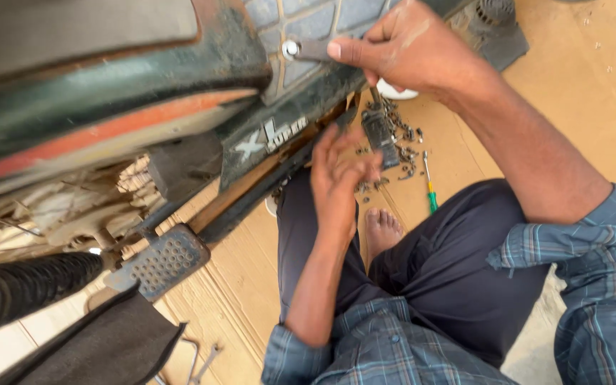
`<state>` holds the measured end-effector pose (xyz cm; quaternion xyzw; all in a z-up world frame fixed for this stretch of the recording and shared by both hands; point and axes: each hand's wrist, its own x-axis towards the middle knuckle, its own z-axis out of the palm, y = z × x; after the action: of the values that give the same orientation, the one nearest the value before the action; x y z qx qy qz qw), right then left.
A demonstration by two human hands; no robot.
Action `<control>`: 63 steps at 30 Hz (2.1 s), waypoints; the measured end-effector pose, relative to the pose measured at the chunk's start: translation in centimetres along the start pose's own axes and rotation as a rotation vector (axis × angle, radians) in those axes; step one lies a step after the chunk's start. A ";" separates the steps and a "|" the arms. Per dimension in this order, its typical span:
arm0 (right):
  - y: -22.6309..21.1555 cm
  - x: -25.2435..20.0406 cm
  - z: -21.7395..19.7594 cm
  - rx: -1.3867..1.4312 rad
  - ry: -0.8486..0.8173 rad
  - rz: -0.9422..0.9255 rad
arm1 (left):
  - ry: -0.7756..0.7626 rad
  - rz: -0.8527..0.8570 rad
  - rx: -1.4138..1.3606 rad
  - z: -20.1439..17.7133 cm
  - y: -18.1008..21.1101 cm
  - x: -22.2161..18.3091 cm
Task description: The person sits on the floor beside a motorcycle and uses a spanner to loosen and tighten a bolt on the side panel near the footrest, steadying the fastener with the other hand. They reposition the spanner repeatedly on the bolt and continue turning it until the end of the clip.
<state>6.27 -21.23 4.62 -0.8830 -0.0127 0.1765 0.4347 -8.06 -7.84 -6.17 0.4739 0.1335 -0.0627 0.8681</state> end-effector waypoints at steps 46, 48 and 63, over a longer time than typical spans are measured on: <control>-5.4 -5.9 14.1 0.881 0.229 0.182 | -0.118 0.141 -1.194 0.5 -5.0 8.2; -5.5 -6.6 13.1 1.049 0.086 0.339 | -0.339 0.341 -1.242 -0.1 -7.6 7.7; -0.3 -3.0 1.0 -0.012 0.085 -0.038 | -0.193 0.232 -1.289 0.0 -5.9 10.1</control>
<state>3.13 -20.79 5.21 -0.8919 -0.0121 0.1307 0.4327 0.22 -10.88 -13.91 -0.1369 0.0140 0.0816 0.9871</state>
